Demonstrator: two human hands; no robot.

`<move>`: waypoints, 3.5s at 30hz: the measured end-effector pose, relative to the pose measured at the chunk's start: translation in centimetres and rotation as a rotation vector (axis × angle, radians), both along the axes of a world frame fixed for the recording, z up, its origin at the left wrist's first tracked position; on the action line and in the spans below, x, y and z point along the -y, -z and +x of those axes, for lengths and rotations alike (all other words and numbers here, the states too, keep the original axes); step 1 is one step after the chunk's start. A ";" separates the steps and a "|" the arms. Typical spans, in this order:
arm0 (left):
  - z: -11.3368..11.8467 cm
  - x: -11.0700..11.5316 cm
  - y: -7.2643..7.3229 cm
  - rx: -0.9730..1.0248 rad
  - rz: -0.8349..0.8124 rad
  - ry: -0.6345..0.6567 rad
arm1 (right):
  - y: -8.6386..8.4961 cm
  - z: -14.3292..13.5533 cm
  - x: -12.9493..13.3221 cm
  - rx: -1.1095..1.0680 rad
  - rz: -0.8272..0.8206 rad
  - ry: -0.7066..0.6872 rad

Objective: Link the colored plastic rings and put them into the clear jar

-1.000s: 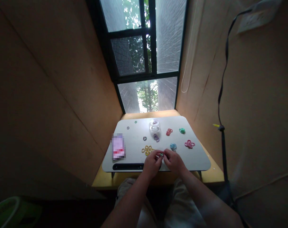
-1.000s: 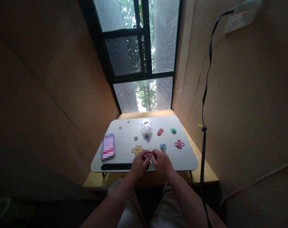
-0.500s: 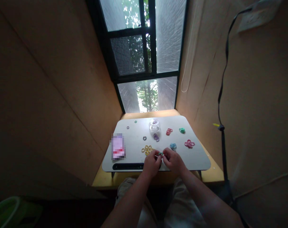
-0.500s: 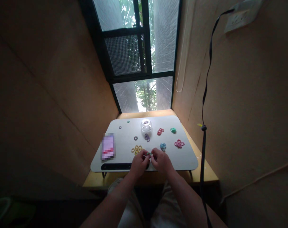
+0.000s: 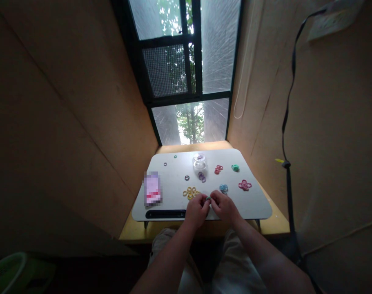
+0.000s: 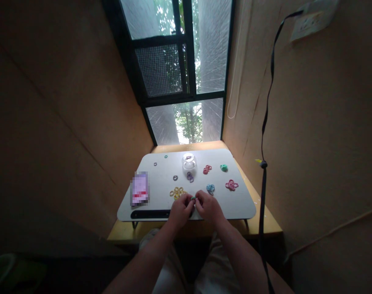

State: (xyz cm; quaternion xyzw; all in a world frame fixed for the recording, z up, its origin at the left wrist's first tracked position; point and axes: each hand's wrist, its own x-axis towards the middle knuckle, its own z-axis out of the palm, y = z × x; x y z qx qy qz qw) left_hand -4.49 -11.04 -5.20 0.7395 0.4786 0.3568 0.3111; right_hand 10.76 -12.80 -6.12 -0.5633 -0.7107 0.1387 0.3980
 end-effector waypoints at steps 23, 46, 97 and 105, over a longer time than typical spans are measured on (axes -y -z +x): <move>0.0 0.2 0.0 -0.053 0.027 0.010 | -0.1 0.0 0.0 -0.027 -0.007 -0.003; -0.1 0.3 0.0 -0.055 0.041 -0.011 | 0.0 -0.1 -0.1 0.027 0.017 0.019; 0.0 0.4 0.0 -0.064 0.051 0.007 | -0.3 -0.1 0.1 0.063 -0.013 0.026; 0.0 0.4 0.1 -0.059 0.061 0.007 | -0.2 -0.1 0.2 0.057 -0.001 0.029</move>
